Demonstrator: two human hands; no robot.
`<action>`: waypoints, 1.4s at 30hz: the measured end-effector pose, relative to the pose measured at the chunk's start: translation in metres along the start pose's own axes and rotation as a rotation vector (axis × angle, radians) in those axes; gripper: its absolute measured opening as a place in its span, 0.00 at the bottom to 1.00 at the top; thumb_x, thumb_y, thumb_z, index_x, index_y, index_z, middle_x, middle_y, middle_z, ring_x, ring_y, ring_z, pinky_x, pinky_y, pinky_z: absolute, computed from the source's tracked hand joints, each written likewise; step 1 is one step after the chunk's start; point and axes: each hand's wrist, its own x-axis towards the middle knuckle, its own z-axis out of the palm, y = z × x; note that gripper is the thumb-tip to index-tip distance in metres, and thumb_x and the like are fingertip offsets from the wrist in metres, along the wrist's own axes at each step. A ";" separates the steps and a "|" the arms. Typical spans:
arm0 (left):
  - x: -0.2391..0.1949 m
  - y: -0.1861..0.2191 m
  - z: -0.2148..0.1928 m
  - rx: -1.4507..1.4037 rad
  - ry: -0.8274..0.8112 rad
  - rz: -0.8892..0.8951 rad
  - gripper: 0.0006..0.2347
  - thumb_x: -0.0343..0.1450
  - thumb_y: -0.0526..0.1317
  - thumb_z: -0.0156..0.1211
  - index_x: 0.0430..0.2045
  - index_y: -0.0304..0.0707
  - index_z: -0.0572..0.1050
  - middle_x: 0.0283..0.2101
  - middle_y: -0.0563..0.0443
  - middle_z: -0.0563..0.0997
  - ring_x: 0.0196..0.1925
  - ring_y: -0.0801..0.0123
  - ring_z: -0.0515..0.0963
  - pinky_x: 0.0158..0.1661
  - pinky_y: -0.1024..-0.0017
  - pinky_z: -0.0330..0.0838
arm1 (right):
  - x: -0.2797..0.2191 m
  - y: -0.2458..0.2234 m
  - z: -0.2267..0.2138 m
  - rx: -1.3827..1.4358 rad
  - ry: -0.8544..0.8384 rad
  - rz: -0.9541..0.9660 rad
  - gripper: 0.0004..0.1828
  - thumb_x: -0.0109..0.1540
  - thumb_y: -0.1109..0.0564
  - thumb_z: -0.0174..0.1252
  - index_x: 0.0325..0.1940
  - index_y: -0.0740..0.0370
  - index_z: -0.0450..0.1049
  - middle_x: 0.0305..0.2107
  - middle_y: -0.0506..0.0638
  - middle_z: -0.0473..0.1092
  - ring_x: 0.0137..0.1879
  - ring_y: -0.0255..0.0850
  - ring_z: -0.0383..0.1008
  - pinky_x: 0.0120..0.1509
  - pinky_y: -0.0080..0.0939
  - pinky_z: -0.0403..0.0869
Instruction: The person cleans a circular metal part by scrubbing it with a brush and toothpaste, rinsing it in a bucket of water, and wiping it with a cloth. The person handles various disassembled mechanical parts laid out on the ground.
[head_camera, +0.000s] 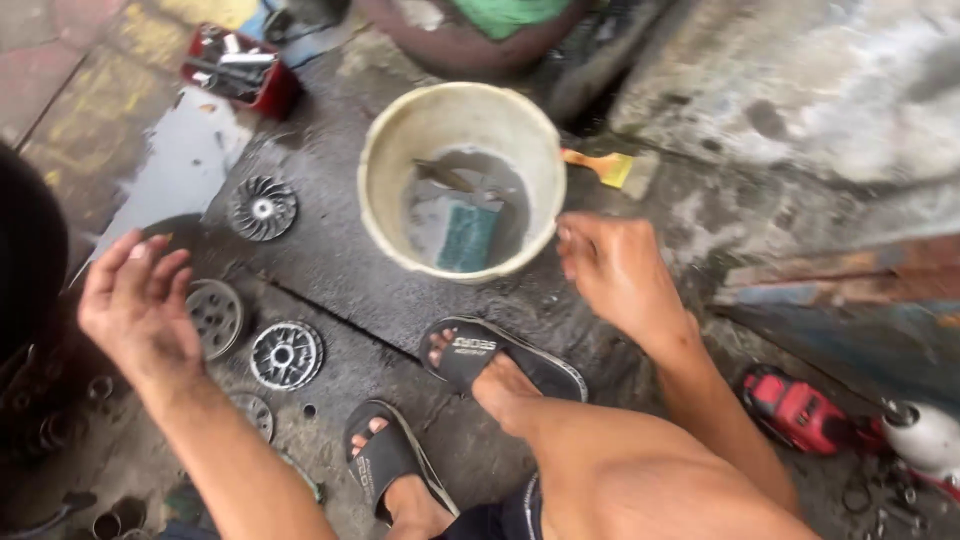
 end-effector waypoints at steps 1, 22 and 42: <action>0.000 0.004 0.003 -0.029 0.054 -0.012 0.07 0.71 0.33 0.62 0.42 0.40 0.79 0.36 0.55 0.86 0.34 0.78 0.86 0.37 0.88 0.84 | 0.022 0.000 0.011 -0.008 0.026 -0.104 0.20 0.50 0.71 0.57 0.47 0.73 0.78 0.24 0.52 0.77 0.23 0.41 0.71 0.30 0.41 0.70; 0.084 -0.081 -0.176 -0.212 0.639 -0.190 0.11 0.70 0.35 0.58 0.45 0.44 0.79 0.37 0.50 0.86 0.34 0.71 0.87 0.31 0.81 0.83 | 0.174 0.163 0.259 -0.577 -1.314 -0.026 0.28 0.53 0.45 0.61 0.51 0.66 0.83 0.46 0.68 0.79 0.54 0.68 0.78 0.60 0.68 0.75; 0.059 -0.088 -0.203 -0.254 0.719 -0.184 0.10 0.69 0.35 0.56 0.43 0.42 0.78 0.37 0.50 0.84 0.32 0.73 0.85 0.30 0.83 0.83 | 0.178 0.106 0.239 -1.141 -1.561 -0.052 0.19 0.57 0.61 0.59 0.52 0.62 0.79 0.44 0.49 0.81 0.39 0.40 0.81 0.44 0.38 0.80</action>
